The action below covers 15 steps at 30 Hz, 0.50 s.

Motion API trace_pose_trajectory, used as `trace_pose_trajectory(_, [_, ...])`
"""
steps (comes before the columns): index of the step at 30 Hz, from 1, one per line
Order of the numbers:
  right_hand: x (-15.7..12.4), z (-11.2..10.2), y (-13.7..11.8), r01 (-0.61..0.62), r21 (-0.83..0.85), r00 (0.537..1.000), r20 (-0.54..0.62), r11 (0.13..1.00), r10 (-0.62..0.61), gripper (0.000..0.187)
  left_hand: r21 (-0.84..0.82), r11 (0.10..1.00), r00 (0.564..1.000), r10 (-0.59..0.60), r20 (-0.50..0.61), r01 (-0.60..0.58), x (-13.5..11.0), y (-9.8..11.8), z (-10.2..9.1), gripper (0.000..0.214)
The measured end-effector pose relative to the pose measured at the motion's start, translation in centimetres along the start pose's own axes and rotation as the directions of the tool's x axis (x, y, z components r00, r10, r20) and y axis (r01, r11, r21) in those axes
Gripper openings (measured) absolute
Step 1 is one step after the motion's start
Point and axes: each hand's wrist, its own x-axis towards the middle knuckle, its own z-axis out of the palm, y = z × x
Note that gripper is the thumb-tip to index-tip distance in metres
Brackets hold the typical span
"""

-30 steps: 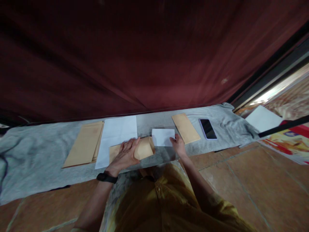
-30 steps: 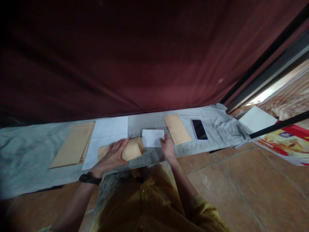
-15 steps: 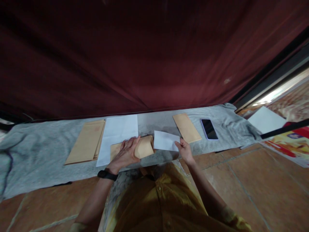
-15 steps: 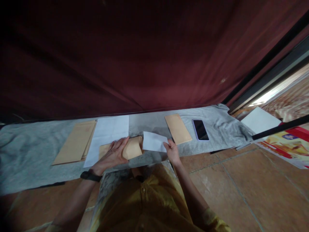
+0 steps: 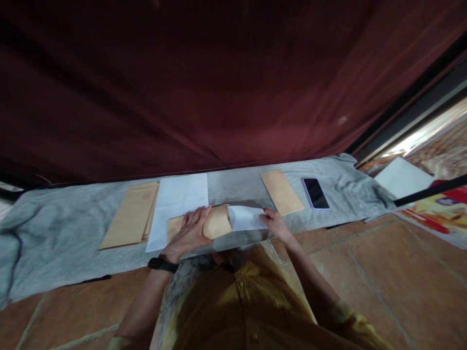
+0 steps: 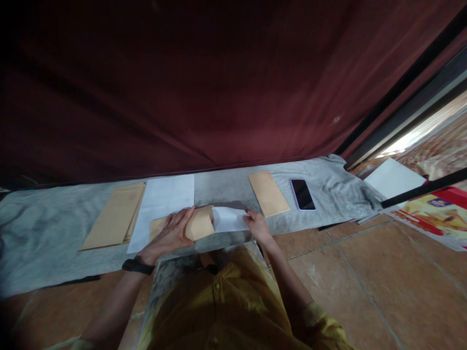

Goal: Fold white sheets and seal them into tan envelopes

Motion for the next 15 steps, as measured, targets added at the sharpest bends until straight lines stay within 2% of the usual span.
trace_pose_trajectory(8, [1.1, -0.6, -1.2, 0.033, -0.109, 0.998, 0.058, 0.993, -0.027, 0.015, 0.033, 0.999, 1.000, 0.018, -0.009, -0.018, 0.0, 0.0, 0.1, 0.116])
trace_pose_trajectory(15, [1.8, 1.3, -1.5, 0.010, -0.132, 0.996, 0.093, 0.991, 0.003, 0.018, 0.052, 0.997, 0.998, 0.061, 0.009, -0.062, 0.4, 0.2, -0.3, 0.113])
